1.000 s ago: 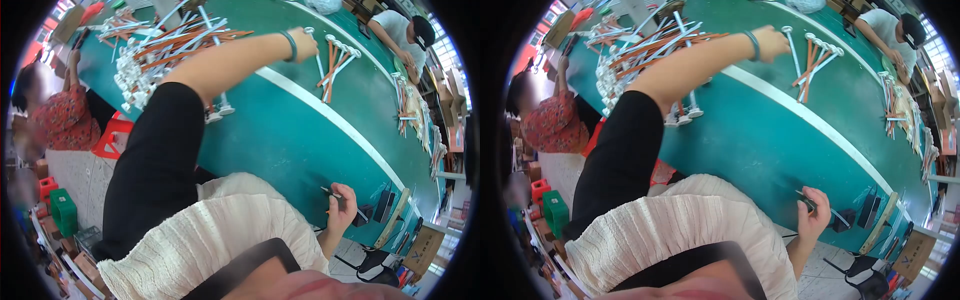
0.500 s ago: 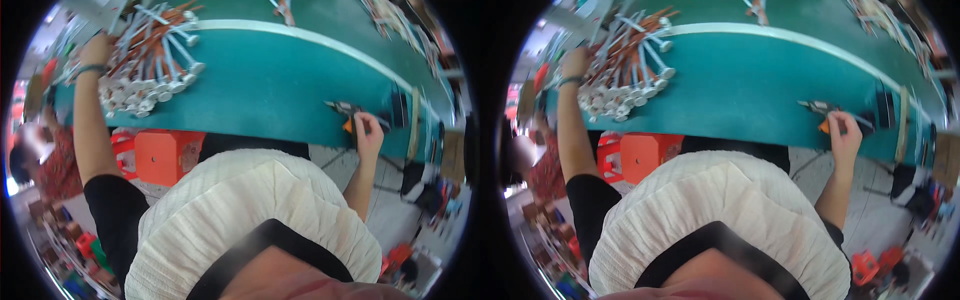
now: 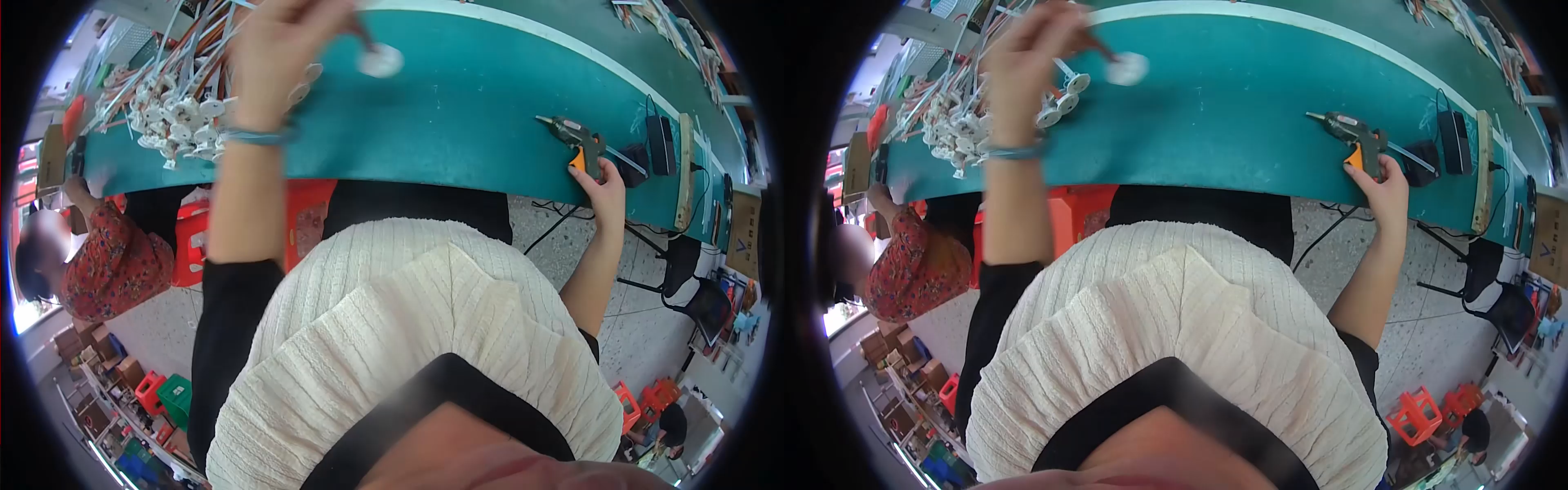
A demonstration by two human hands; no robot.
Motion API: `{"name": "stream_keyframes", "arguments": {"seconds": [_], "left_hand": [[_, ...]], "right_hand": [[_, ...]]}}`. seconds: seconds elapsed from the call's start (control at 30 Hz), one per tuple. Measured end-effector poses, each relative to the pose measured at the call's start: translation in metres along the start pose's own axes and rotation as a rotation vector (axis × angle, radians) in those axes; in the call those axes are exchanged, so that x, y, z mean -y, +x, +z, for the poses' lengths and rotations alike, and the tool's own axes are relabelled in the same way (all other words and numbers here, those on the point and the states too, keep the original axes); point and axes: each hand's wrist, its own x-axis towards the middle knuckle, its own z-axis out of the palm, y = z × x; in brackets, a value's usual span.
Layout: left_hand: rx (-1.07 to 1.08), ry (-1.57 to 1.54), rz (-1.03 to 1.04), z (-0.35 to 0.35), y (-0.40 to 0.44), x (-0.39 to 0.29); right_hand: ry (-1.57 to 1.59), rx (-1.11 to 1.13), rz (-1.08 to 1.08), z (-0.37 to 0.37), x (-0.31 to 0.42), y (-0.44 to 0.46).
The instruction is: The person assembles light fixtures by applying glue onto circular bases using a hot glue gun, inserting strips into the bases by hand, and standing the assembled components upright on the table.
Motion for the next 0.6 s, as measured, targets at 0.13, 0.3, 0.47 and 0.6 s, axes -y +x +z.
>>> {"name": "stream_keyframes", "arguments": {"seconds": [0.13, 0.3, 0.47, 0.6], "left_hand": [[0.261, -0.058, 0.018, 0.085, -0.026, 0.027], [0.371, 0.045, 0.05, 0.097, -0.039, 0.049], [0.366, 0.104, 0.111, 0.094, -0.033, 0.058], [0.398, 0.132, 0.123, 0.097, -0.03, 0.058]], "right_hand": [[0.434, -0.132, -0.049, 0.024, 0.04, -0.023], [1.093, 0.423, -0.088, 0.048, 0.022, -0.026], [0.566, 0.299, -0.108, 0.091, 0.075, -0.04], [0.401, 0.342, -0.189, 0.109, 0.079, -0.036]]}}
